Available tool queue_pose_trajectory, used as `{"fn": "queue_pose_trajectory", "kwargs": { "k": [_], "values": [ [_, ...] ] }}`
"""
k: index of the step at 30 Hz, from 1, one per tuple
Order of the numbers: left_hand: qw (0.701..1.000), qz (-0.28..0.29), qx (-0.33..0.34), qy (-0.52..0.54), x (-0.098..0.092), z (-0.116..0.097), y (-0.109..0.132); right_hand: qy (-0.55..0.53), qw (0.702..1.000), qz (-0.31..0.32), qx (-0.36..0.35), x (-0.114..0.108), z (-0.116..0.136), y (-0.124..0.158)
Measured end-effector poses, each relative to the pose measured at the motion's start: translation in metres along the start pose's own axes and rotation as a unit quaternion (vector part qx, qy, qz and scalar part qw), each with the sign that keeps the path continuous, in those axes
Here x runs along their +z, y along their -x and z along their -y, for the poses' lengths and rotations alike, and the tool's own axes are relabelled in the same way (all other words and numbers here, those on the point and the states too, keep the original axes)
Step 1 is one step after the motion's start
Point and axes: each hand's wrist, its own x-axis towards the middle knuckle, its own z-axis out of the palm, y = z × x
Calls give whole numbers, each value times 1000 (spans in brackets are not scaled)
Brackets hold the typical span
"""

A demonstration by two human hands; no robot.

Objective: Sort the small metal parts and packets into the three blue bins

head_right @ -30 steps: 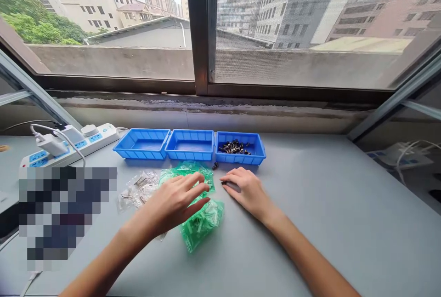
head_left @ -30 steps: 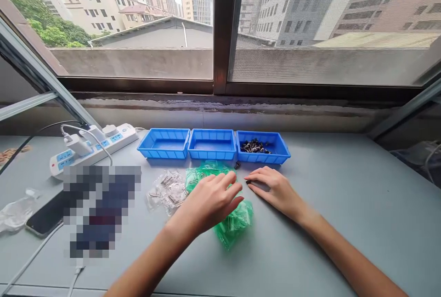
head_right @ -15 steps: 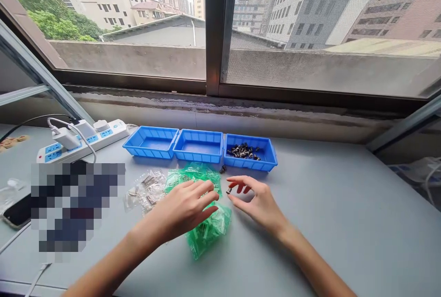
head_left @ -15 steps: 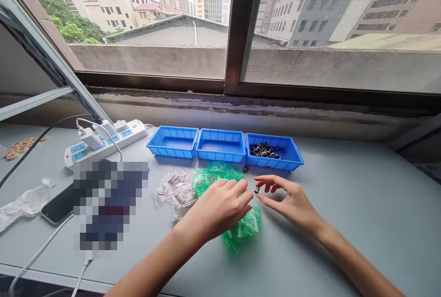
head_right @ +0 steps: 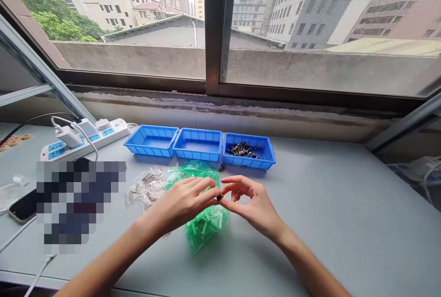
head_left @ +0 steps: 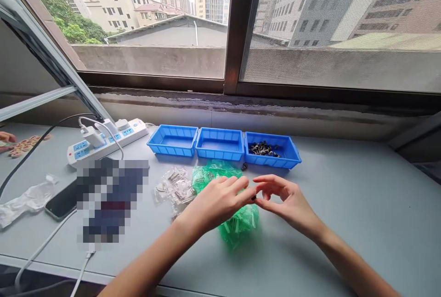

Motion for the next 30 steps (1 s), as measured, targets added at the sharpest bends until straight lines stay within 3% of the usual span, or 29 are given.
{"fn": "queue_pose_trajectory", "kwargs": {
  "k": [5,10,16,21,30],
  "values": [
    [999,-44,-6,1,-2,-1,-2,-47,999,0,-15,3,2,-2],
    [999,-44,-18,-5,0,-2,-2,-79,997,7,0,3,2,-3],
    [999,-26,-20,-24,1,-2,-1,-16,997,-46,-67,9,-4,-1],
    [999,-2,-25,-24,0,-3,-1,7,995,-50,-88,11,-3,0],
    [998,-32,-57,-24,-2,-3,-3,8,996,-59,-64,7,-1,-2]
  ]
}}
